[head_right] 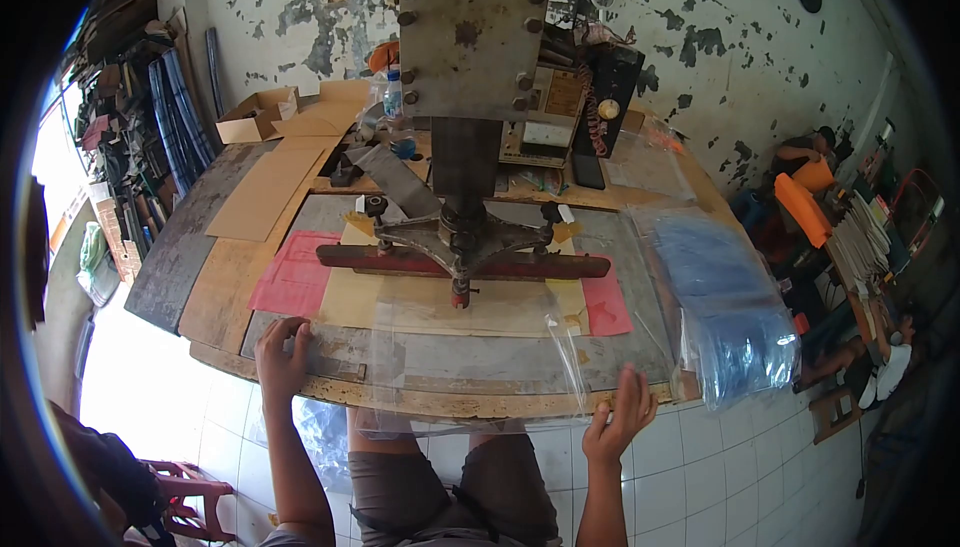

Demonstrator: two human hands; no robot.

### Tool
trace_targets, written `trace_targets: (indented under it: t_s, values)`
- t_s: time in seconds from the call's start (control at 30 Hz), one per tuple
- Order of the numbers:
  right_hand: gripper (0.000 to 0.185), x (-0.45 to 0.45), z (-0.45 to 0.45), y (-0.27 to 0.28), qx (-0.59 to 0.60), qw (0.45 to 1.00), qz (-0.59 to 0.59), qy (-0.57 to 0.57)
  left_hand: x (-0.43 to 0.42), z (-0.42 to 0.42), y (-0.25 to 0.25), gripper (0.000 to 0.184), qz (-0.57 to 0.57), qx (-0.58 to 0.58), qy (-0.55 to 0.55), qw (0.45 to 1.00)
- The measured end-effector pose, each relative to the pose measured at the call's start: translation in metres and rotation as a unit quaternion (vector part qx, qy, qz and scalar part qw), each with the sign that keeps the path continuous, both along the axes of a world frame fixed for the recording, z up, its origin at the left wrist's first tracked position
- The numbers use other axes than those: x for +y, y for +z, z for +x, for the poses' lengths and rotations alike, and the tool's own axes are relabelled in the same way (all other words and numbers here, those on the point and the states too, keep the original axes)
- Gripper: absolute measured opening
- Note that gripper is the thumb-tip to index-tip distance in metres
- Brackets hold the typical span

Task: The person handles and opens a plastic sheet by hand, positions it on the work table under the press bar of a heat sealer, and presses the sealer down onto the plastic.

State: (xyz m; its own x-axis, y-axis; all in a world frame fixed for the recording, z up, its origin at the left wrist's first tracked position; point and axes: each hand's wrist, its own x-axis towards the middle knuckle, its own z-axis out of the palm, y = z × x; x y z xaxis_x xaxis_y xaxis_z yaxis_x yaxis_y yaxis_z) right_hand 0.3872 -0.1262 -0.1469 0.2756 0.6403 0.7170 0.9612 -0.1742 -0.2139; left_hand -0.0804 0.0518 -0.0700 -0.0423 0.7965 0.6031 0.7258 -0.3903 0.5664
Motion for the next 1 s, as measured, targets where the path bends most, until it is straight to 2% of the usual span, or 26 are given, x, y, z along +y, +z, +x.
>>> trace_targets:
  t_s: [0.03, 0.13, 0.23, 0.33, 0.43, 0.53, 0.63, 0.73, 0.83, 0.93, 1.0]
  values:
    - [0.063, -0.001, 0.001, 0.002, -0.024, 0.999, -0.045, -0.007, 0.0, 0.0, 0.0, 0.013, 0.001, 0.0, 0.001, 1.0]
    - [0.061, 0.006, -0.009, 0.003, 0.03, 0.993, 0.114, 0.01, 0.0, 0.0, -0.001, 0.013, 0.004, 0.0, 0.004, 1.0]
    - [0.061, 0.002, -0.006, -0.003, 0.044, 0.999, -0.005, 0.006, 0.0, 0.001, -0.002, 0.014, 0.001, -0.002, 0.005, 1.0]
    - [0.058, 0.003, -0.007, -0.004, 0.057, 0.995, 0.082, 0.018, 0.0, 0.001, -0.001, 0.014, -0.005, -0.003, 0.003, 1.0]
    - [0.055, 0.003, -0.009, 0.006, 0.006, 0.998, 0.062, 0.011, 0.001, 0.0, -0.001, 0.015, -0.005, 0.0, 0.002, 1.0]
    - [0.054, 0.002, -0.01, 0.004, 0.022, 0.999, 0.038, 0.001, 0.0, 0.001, -0.001, 0.016, -0.01, 0.0, 0.006, 1.0]
    - [0.055, 0.006, -0.014, 0.01, -0.017, 0.994, 0.11, -0.016, -0.001, 0.0, 0.0, 0.015, -0.013, -0.003, 0.006, 1.0]
    - [0.054, 0.004, -0.008, 0.003, 0.048, 0.999, 0.004, 0.0, 0.001, 0.0, -0.001, 0.015, -0.007, -0.003, 0.003, 1.0]
    - [0.057, 0.004, -0.01, 0.007, 0.039, 0.996, 0.08, -0.01, 0.0, 0.0, -0.001, 0.015, -0.01, -0.003, 0.002, 1.0]
    - [0.058, 0.003, -0.01, 0.011, 0.029, 0.999, -0.013, 0.003, 0.001, 0.0, -0.002, 0.015, -0.009, -0.002, 0.003, 1.0]
    - [0.058, 0.0, -0.009, 0.009, 0.071, 0.997, 0.011, 0.013, 0.0, 0.0, -0.001, 0.015, -0.009, -0.002, 0.006, 1.0]
